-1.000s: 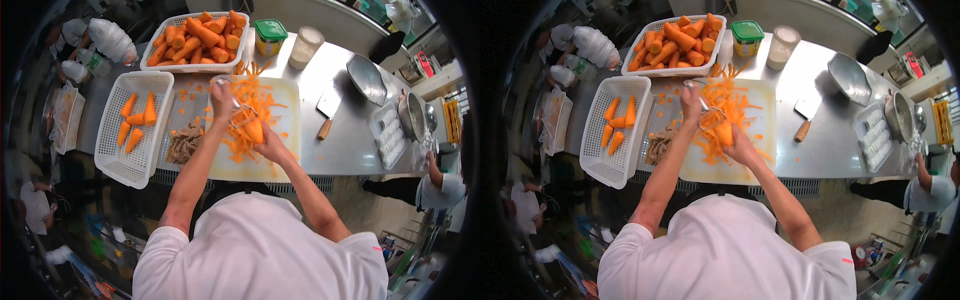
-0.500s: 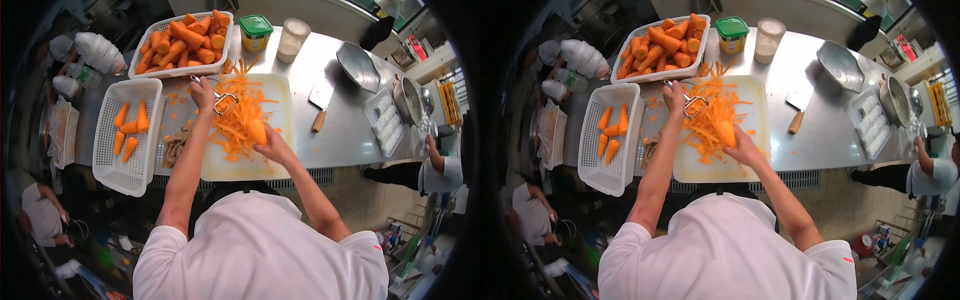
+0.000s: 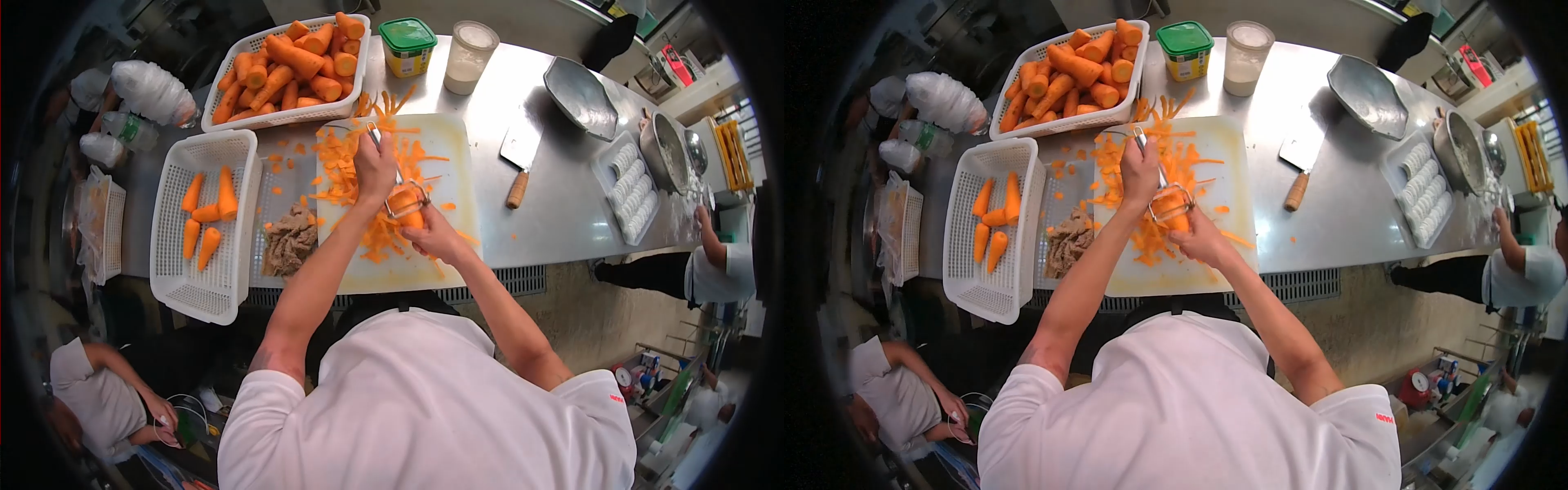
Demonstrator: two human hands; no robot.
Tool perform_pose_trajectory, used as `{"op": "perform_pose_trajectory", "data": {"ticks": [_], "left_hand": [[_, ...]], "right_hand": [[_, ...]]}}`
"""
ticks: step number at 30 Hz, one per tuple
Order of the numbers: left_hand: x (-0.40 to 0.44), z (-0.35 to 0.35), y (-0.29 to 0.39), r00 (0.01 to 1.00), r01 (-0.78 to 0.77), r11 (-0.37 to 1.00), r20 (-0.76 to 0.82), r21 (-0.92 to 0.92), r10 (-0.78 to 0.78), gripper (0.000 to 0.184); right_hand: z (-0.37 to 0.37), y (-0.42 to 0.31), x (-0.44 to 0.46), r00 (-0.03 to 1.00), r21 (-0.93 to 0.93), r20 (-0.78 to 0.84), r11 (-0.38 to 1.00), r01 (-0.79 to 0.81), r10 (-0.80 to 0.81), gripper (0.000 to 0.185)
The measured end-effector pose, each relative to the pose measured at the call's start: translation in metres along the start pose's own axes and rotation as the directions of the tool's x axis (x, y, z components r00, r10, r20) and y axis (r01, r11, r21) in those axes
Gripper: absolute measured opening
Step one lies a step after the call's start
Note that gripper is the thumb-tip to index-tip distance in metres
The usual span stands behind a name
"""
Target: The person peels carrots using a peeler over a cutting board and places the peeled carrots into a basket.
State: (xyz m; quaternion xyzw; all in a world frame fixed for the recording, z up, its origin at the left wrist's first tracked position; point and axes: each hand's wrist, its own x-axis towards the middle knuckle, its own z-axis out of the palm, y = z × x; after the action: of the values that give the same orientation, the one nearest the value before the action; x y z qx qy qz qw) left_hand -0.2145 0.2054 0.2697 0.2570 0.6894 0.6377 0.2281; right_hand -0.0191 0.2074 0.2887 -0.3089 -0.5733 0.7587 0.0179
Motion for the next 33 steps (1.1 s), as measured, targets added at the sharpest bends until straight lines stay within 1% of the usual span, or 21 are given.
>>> {"op": "perform_pose_trajectory", "data": {"ticks": [2, 3, 5, 6, 7, 8, 11, 14, 16, 18, 20, 21, 22, 23, 24, 26, 27, 28, 30, 32, 33], "left_hand": [[0.018, -0.008, 0.000, 0.987, 0.094, 0.994, -0.136, 0.053, -0.086, 0.023], [0.025, -0.014, 0.006, 0.951, 0.047, 0.998, -0.307, 0.044, -0.031, 0.024], [0.016, -0.003, 0.020, 0.975, -0.021, 0.999, -0.222, -0.028, 0.014, 0.024], [-0.003, 0.001, 0.025, 0.989, -0.056, 0.994, -0.145, -0.094, 0.042, 0.024], [-0.017, 0.013, 0.034, 0.999, 0.015, 1.000, -0.034, -0.023, -0.016, 0.024], [-0.009, 0.010, 0.026, 0.999, 0.009, 1.000, -0.043, -0.025, -0.010, 0.024], [0.023, -0.008, 0.000, 0.956, 0.071, 0.997, -0.283, -0.011, -0.071, 0.024], [-0.002, 0.018, -0.010, 0.984, -0.064, 0.988, -0.154, 0.144, 0.086, 0.027], [0.003, 0.013, -0.007, 0.979, -0.150, 0.967, -0.107, 0.208, 0.175, 0.029], [0.018, -0.008, -0.003, 0.964, 0.031, 0.994, -0.267, 0.105, -0.002, 0.029], [0.030, -0.026, 0.007, 0.959, 0.033, 0.997, -0.282, 0.074, -0.011, 0.029], [0.030, -0.036, 0.012, 0.956, 0.054, 0.997, -0.292, 0.058, -0.035, 0.030], [0.025, -0.043, 0.015, 0.950, 0.082, 0.996, -0.304, 0.043, -0.065, 0.031], [0.019, -0.038, 0.021, 0.964, 0.076, 0.997, -0.256, -0.016, -0.077, 0.030], [0.007, -0.027, 0.022, 0.961, 0.074, 0.997, -0.264, -0.020, -0.077, 0.030], [-0.016, -0.006, 0.022, 0.993, -0.025, 0.998, -0.121, -0.059, 0.018, 0.028], [-0.009, -0.010, 0.009, 0.996, -0.019, 0.999, -0.086, 0.045, 0.023, 0.026], [0.004, -0.021, -0.002, 0.995, -0.015, 0.999, -0.097, 0.044, 0.019, 0.026], [0.026, -0.046, -0.004, 0.923, 0.126, 0.989, -0.354, -0.084, -0.147, 0.027], [0.012, -0.050, 0.004, 0.935, 0.198, 0.967, -0.266, -0.159, -0.235, 0.027], [-0.004, -0.035, 0.005, 0.973, 0.110, 0.991, -0.197, -0.078, -0.124, 0.028]], "right_hand": [[0.003, -0.009, -0.008, 0.996, -0.211, -0.091, 0.978, -0.011, -0.009, 0.073], [0.001, -0.004, -0.007, 0.995, -0.213, -0.096, 0.977, -0.007, -0.013, 0.073], [-0.004, 0.013, -0.002, 0.934, -0.490, -0.173, 0.850, 0.193, -0.312, 0.069], [0.001, 0.016, -0.005, 0.938, -0.480, -0.179, 0.858, 0.181, -0.298, 0.069], [0.004, 0.013, -0.003, 0.936, -0.540, -0.180, 0.826, 0.162, -0.301, 0.066], [0.004, 0.007, 0.001, 0.933, -0.604, -0.174, 0.783, 0.151, -0.314, 0.063], [0.007, -0.001, -0.011, 0.894, -0.646, -0.234, 0.748, 0.150, -0.381, 0.058], [0.003, 0.005, -0.008, 0.884, -0.733, -0.254, 0.674, 0.089, -0.393, 0.054], [0.006, 0.003, -0.005, 0.892, -0.743, -0.232, 0.663, 0.094, -0.387, 0.051], [0.005, 0.011, -0.008, 0.899, -0.748, -0.226, 0.658, 0.087, -0.375, 0.048], [-0.009, 0.027, -0.003, 0.825, -0.597, -0.142, 0.713, 0.369, -0.546, 0.055], [-0.006, 0.015, -0.008, 0.829, -0.591, -0.148, 0.720, 0.363, -0.539, 0.055], [-0.004, 0.003, -0.014, 0.945, -0.158, -0.163, 0.953, 0.258, -0.282, 0.061], [-0.003, -0.010, -0.014, 0.998, 0.289, -0.049, 0.956, 0.055, -0.043, 0.067], [-0.001, -0.008, -0.009, 0.998, 0.282, -0.042, 0.958, 0.053, -0.043, 0.067], [0.002, -0.003, 0.002, 0.998, 0.035, 0.041, 0.999, 0.039, -0.041, 0.073], [0.006, -0.006, 0.001, 0.998, 0.027, 0.052, 0.999, 0.036, -0.038, 0.073], [0.009, -0.008, -0.002, 0.998, -0.017, 0.044, 0.999, 0.042, -0.041, 0.071], [0.013, -0.009, -0.006, 0.998, -0.066, 0.034, 0.996, 0.053, -0.051, 0.070], [0.013, -0.006, -0.005, 0.997, -0.188, -0.027, 0.980, 0.064, -0.070, 0.075], [0.015, 0.008, 0.001, 0.998, -0.186, -0.020, 0.981, 0.055, -0.059, 0.075]]}}
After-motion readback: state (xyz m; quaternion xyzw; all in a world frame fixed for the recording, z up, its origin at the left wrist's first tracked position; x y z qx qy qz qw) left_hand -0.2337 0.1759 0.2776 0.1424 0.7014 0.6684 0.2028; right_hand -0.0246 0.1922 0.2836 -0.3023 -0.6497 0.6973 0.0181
